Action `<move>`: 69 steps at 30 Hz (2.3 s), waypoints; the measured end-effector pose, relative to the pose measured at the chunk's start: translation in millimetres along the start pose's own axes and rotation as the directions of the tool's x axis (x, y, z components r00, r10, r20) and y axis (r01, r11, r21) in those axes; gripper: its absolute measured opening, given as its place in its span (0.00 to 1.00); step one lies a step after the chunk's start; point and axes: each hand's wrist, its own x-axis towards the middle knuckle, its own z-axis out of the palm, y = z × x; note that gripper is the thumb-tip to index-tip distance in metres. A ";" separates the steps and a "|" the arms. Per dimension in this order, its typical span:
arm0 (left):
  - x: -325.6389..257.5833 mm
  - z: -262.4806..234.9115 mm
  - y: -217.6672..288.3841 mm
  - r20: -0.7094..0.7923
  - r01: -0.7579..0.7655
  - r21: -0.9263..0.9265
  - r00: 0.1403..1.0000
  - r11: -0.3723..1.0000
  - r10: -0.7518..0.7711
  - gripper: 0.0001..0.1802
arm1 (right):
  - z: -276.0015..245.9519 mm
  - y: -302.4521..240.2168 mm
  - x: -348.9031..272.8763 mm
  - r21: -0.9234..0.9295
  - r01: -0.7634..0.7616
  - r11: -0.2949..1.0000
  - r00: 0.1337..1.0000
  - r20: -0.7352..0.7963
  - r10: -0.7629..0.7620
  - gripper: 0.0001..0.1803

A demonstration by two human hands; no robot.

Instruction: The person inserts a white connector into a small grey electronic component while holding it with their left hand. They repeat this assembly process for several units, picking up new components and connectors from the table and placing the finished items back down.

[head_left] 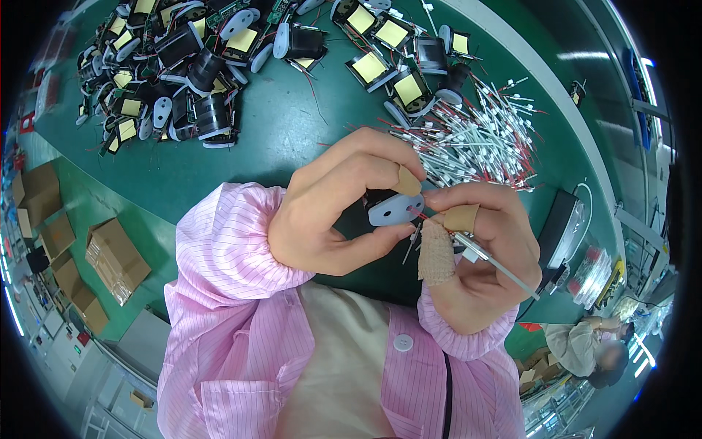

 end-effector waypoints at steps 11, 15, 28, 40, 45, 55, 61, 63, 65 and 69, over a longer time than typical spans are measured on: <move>1.8 0.5 -1.1 0.016 -0.049 0.034 0.999 0.998 0.049 0.21 | 3.3 -2.7 0.5 -0.126 0.053 0.991 0.999 0.005 -0.053 0.12; -2.4 3.4 -7.4 0.007 -0.050 0.072 0.999 0.996 0.050 0.21 | 2.8 1.1 2.9 -0.158 0.040 0.987 0.997 0.068 -0.029 0.13; -1.1 -2.3 -1.7 0.089 0.117 -0.202 0.991 0.972 -0.101 0.31 | -12.8 4.3 -0.5 0.242 -0.314 0.918 0.948 0.139 0.288 0.10; -0.7 -5.9 5.8 0.176 0.212 0.162 0.955 0.964 -0.239 0.31 | -17.9 2.4 7.3 -0.197 -0.188 0.962 0.927 0.289 0.240 0.06; 4.2 -11.1 8.2 0.199 0.226 -0.047 0.957 0.973 -0.213 0.30 | -19.3 7.7 6.8 -0.149 -0.131 0.980 0.948 0.272 0.168 0.07; -6.1 -1.6 5.4 0.189 0.468 -0.682 0.855 0.562 -0.483 0.19 | -28.7 5.8 7.3 -0.030 -0.228 0.973 0.908 0.353 0.224 0.07; -4.0 1.5 3.3 0.030 0.321 -0.091 0.947 0.943 -0.320 0.19 | -10.0 5.8 -1.2 -0.339 -0.017 0.941 0.974 0.208 0.093 0.06; -3.6 6.7 2.0 -0.025 0.256 -0.074 0.966 0.964 -0.258 0.18 | 2.1 -0.7 -7.5 -0.461 0.075 0.884 0.989 0.145 -0.008 0.06; -5.3 5.1 2.6 -0.019 0.224 -0.129 0.973 0.966 -0.228 0.17 | 2.5 -2.9 -8.9 -0.469 0.094 0.878 0.989 0.145 -0.028 0.06; -2.4 1.8 8.0 0.004 0.193 -0.128 0.981 0.973 -0.194 0.16 | -13.7 -5.1 -1.7 -0.289 -0.074 0.955 0.961 0.235 0.146 0.06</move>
